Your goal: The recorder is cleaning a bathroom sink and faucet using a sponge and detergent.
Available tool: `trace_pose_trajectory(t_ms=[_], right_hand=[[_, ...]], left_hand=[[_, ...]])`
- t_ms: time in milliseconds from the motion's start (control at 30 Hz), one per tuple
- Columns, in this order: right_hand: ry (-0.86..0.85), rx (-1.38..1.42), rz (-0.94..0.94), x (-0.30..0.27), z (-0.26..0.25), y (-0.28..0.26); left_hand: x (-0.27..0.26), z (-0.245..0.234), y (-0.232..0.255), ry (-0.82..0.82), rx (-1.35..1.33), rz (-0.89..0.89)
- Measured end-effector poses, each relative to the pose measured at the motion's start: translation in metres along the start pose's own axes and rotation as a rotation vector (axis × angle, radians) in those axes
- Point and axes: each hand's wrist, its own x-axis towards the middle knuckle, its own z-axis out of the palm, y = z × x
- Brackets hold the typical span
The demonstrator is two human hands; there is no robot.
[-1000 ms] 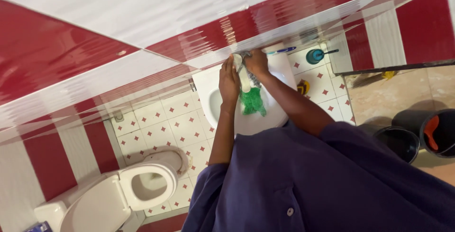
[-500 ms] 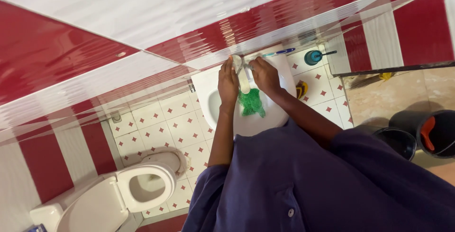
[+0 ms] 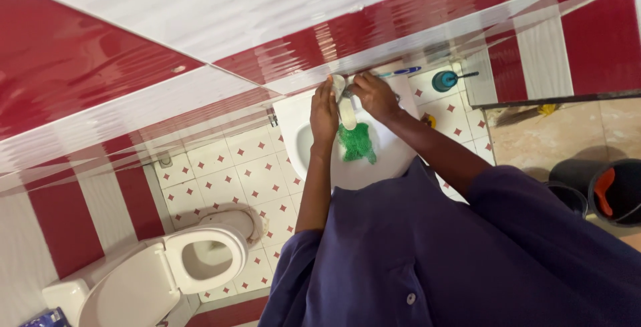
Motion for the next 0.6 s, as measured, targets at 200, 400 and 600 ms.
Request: trace_pose_trajectory(t_ms=[200, 400, 600], right_hand=[[-0.144, -0.092, -0.112, -0.004, 0.004, -0.017], [-0.101, -0.142, -0.085, 0.005, -0.001, -0.022], [-0.199, -0.022, -0.029, -0.018, 0.004, -0.032]], left_hand=[[0.001, 0.004, -0.013, 0.013, 0.002, 0.045], [-0.001, 0.005, -0.011, 0.004, -0.022, 0.003], [0.0, 0.005, -0.014, -0.005, -0.033, 0.018]])
